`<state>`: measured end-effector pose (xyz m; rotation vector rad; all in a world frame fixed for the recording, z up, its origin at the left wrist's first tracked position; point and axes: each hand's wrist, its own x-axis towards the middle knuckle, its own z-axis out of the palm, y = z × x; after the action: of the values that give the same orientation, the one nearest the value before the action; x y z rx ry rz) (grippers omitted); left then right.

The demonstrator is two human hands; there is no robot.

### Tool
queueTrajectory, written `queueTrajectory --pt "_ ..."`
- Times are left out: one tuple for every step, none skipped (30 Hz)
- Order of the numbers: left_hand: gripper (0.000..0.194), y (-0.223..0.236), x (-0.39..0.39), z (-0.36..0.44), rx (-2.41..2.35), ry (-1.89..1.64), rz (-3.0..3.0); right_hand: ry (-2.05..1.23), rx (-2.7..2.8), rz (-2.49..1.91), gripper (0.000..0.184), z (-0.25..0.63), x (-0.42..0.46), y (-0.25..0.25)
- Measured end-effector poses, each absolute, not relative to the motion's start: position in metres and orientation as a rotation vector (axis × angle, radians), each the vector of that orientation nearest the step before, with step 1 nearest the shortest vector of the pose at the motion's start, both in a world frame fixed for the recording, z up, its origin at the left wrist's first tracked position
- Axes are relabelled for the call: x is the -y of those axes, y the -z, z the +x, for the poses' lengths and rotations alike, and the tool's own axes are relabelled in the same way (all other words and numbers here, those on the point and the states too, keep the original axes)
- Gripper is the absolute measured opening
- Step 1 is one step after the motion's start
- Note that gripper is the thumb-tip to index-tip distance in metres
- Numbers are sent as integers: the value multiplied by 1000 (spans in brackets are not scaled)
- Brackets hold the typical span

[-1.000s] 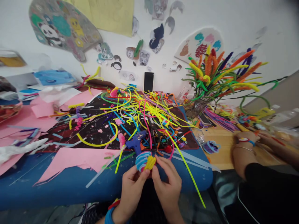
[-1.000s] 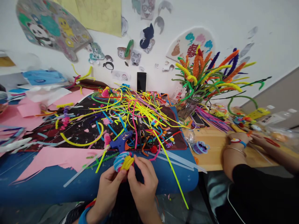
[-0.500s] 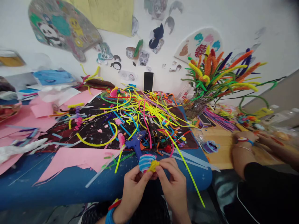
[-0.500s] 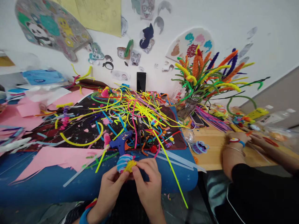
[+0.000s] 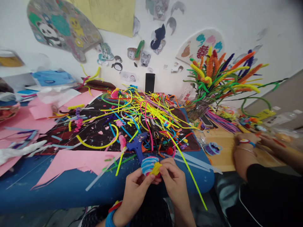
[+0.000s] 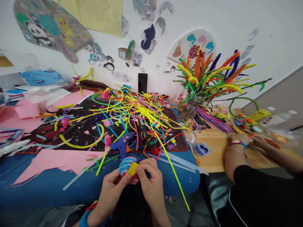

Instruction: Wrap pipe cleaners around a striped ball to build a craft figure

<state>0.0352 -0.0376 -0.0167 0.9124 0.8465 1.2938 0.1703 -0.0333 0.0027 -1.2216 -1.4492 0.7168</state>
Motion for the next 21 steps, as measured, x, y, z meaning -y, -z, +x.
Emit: queueTrajectory --pt "21 16 37 35 -845 -1289 912 -691 1448 -1224 27 171 33 -2" --pt "21 15 37 35 -843 -1283 912 -676 1448 -1223 27 171 32 -2" --pt "22 15 37 35 -841 -1279 911 -675 1451 -1217 28 171 32 -2" --pt "22 14 36 34 -841 -1275 906 -684 1453 -1210 29 170 32 -3" --pt "23 14 36 34 -842 -1275 897 -688 1453 -1207 30 169 32 -3" --pt "24 14 35 34 -846 -1280 886 -681 1455 -1212 30 168 32 -4" --pt "25 15 35 34 -853 -1288 872 -659 1462 -1221 30 166 33 -4" --pt "26 16 35 34 -859 -1299 857 -626 1474 -1233 29 164 33 -5" --pt "26 17 35 34 -862 -1310 844 -590 1490 -1241 25 163 34 -5" --pt "27 18 35 34 -863 -1320 835 -560 1508 -1243 21 162 35 -6" --pt "26 19 36 34 -859 -1328 829 -543 1520 -1239 16 161 36 -6" --pt "26 21 36 35 -851 -1334 827 -539 1525 -1232 12 160 36 -5" --pt "26 22 37 35 -839 -1341 828 -546 1521 -1225 9 161 37 -5" --pt "26 24 38 34 -828 -1350 828 -567 1515 -1220 9 161 38 -5" --pt "25 25 39 33 -817 -1360 823 -599 1509 -1217 10 163 39 -5" --pt "22 26 39 31 -810 -1392 819 -631 1509 -1208 11 165 39 -5" --pt "19 26 39 29 -805 -1442 823 -659 1516 -1196 12 167 40 -6" --pt "15 26 38 25 -802 -1499 828 -682 1534 -1178 13 169 40 -7" --pt "11 25 38 21 -804 -1578 848 -696 1558 -1158 14 172 41 -9" --pt "12 24 37 16 -800 -1626 882 -699 1590 -1138 15 174 41 -10" --pt "16 22 35 12 -798 -1642 908 -696 1623 -1121 16 176 41 -12"
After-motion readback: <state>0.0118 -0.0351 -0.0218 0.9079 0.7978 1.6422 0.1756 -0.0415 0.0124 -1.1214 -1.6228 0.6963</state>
